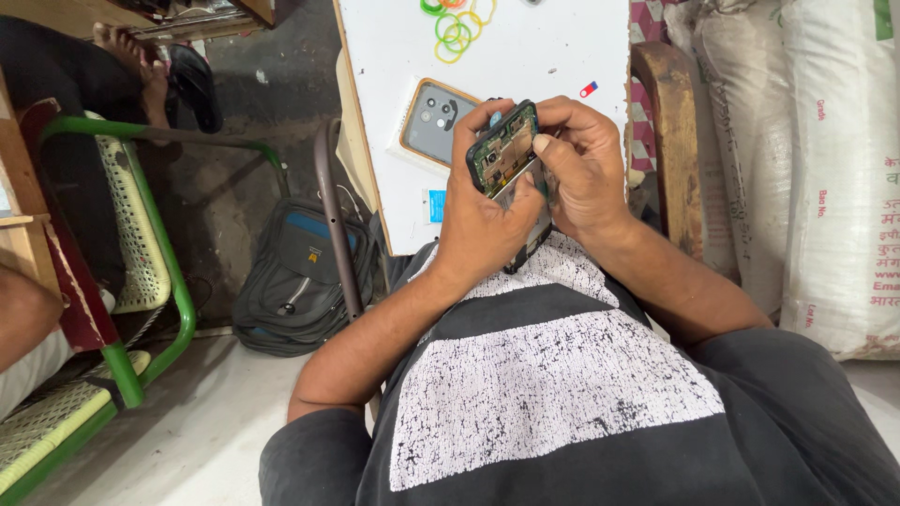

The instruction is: The person reassembles a disassembled smartphone. They place the camera module onto the mainboard, use scissors to trim a ribbon cable, and then fit the metal shielding frame and back cover onto the device.

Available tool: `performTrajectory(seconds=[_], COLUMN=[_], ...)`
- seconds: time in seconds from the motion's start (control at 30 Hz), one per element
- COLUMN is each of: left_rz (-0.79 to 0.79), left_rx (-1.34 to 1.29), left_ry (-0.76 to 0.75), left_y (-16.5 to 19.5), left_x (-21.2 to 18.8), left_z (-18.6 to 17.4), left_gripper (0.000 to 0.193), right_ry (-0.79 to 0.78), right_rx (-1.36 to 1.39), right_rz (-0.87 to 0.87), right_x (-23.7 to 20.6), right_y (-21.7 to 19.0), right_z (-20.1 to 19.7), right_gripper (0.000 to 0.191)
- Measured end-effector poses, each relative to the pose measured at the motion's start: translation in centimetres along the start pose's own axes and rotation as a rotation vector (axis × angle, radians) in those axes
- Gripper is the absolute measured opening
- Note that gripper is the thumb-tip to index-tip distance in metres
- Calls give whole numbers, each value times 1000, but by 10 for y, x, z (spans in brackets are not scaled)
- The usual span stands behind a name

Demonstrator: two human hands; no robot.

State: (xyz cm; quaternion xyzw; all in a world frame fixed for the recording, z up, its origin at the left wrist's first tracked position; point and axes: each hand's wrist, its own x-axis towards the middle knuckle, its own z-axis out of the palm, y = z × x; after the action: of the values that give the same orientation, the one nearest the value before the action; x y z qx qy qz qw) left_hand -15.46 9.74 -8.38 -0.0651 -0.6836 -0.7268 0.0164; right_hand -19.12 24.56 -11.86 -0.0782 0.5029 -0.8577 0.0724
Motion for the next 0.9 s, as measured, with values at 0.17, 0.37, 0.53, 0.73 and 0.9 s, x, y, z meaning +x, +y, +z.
performTrajectory(seconds=[0.17,0.37,0.53,0.73,0.9], left_rz=[-12,-111,-76,-42,-40], left_rx=[-76,-472,-415,-342,-332], left_ry=[36,8,11,13,27], left_y=[-10,-19,-19,-14,-16], left_x=[0,3,1,-2,-8], left_z=[0,-8,-11,-16,-20], left_gripper=[61,60,61,60,60], right_ry=[14,9,-69,-73,-75], right_rx=[-16,77,-132,-83,-66], right_rz=[-18,66,-65,22,24], right_x=[-3,-4,-2,-6,-7], right_y=[-4,-10,-14,-18,-13], right_z=[1,-7,-5,4,12], right_gripper=[23,26,20,21,22])
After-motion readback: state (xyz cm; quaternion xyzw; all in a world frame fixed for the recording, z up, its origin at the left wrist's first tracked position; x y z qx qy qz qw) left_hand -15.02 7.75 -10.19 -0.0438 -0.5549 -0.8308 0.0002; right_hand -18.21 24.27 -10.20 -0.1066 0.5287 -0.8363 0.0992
